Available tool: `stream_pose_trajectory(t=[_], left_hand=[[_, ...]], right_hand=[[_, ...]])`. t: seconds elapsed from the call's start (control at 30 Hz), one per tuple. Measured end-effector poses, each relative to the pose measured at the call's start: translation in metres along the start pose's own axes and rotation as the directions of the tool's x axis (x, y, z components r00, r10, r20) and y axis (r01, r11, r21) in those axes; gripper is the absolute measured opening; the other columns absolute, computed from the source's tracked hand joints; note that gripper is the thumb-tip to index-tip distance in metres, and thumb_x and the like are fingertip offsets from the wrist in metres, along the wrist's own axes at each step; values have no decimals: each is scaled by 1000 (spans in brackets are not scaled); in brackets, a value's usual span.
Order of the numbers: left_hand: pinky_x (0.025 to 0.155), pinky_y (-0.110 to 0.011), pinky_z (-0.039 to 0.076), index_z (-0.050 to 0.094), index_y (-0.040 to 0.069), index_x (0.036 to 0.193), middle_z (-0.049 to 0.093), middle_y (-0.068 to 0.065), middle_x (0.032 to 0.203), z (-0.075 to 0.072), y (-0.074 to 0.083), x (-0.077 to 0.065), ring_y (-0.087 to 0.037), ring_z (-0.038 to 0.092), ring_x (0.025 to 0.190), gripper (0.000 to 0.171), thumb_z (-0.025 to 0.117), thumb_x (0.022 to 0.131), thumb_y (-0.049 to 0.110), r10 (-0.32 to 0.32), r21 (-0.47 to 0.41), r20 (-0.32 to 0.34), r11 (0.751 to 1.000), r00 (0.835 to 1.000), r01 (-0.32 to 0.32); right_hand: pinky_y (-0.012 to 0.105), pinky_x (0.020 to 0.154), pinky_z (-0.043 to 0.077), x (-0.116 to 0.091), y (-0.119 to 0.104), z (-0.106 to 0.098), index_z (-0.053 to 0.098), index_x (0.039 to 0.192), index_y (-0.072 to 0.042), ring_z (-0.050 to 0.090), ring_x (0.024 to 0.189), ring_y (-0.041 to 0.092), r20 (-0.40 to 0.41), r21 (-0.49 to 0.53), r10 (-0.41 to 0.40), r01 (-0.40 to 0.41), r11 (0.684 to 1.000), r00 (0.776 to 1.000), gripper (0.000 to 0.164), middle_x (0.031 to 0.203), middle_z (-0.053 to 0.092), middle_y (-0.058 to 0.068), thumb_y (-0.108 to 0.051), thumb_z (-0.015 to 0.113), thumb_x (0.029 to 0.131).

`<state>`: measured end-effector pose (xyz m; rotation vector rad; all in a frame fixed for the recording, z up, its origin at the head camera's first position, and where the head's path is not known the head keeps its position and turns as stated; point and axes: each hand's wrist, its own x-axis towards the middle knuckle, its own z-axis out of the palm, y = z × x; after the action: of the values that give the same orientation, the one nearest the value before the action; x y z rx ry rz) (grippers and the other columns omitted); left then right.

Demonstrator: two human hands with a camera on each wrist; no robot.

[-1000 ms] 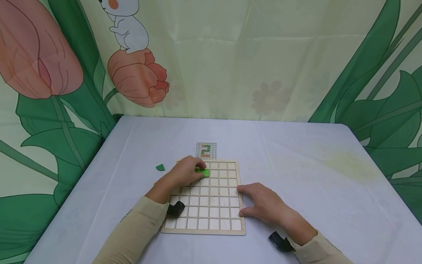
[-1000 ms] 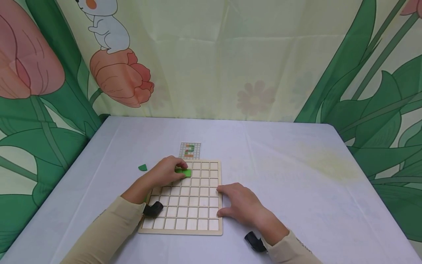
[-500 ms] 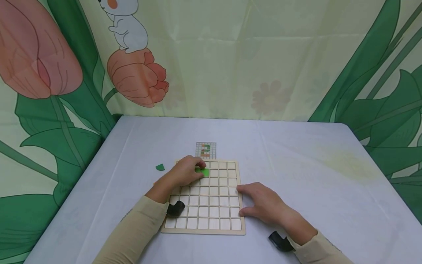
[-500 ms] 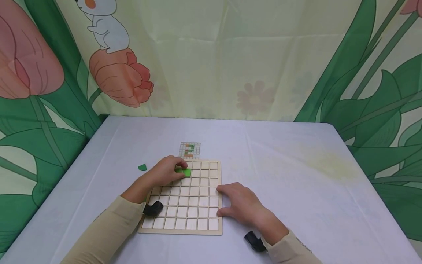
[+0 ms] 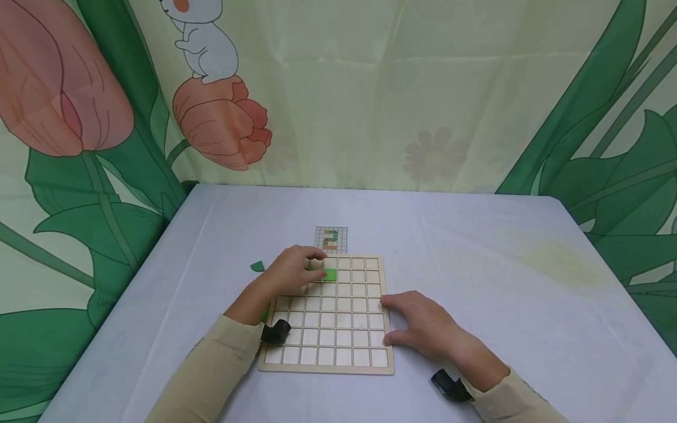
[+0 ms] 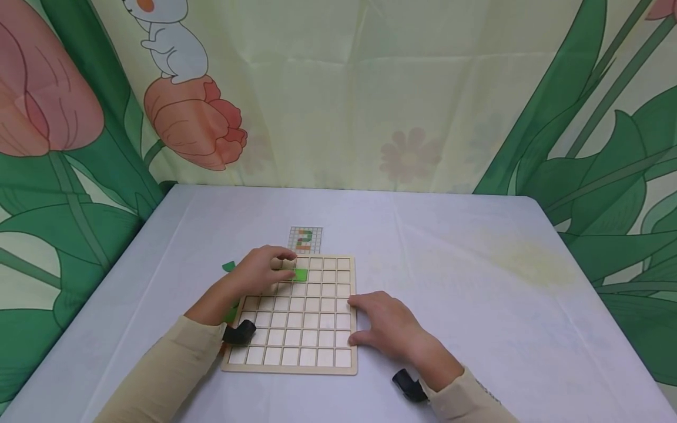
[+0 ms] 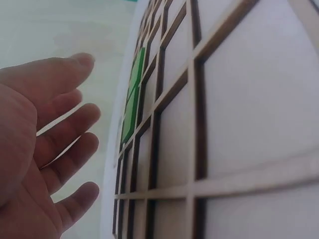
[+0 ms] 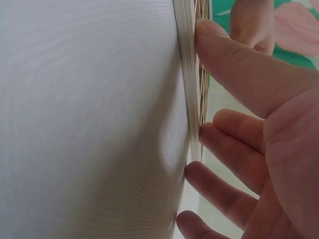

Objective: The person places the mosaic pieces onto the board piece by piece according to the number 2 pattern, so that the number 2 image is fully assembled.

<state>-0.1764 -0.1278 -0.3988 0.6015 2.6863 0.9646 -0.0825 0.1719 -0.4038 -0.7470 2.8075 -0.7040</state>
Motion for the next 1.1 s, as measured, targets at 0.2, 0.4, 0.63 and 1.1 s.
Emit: stream_pose_trajectory(t=[0.2, 0.4, 0.63, 1.1], left_hand=[[102, -51, 44, 63, 6, 133, 61, -10, 133, -10, -2, -9, -33, 51, 129, 43, 71, 95, 24, -17, -69, -60, 998, 998, 13], [103, -56, 41, 64, 9, 133, 60, -10, 135, -17, -10, -17, -34, 49, 130, 44, 73, 93, 25, -78, -133, -130, 989, 989, 61], [107, -58, 37, 61, 10, 137, 59, -9, 137, -28, -24, -31, -40, 43, 134, 49, 74, 93, 27, -133, -181, -158, 978, 978, 104], [106, -58, 37, 59, 9, 139, 57, -16, 138, -45, -52, -55, -40, 45, 130, 50, 73, 94, 26, -209, -124, -238, 975, 948, 184]], right_hand=[[51, 100, 43, 0, -1, 0, 63, 132, -9, 54, 124, 31, 0, 6, 10, -10, 1000, 1000, 65, 132, 62, 8, -35, 85, 77], [50, 100, 44, 0, -1, -1, 63, 132, -8, 54, 123, 32, -1, 0, 9, -9, 1000, 1000, 65, 131, 62, 8, -35, 86, 77], [50, 99, 44, 0, 0, 0, 63, 132, -8, 55, 122, 32, -8, 2, -2, 2, 1000, 1000, 65, 130, 62, 9, -35, 85, 77], [50, 99, 44, -1, 2, -1, 63, 133, -8, 55, 122, 32, -8, 7, -18, 18, 1000, 1000, 65, 131, 62, 9, -36, 84, 78]])
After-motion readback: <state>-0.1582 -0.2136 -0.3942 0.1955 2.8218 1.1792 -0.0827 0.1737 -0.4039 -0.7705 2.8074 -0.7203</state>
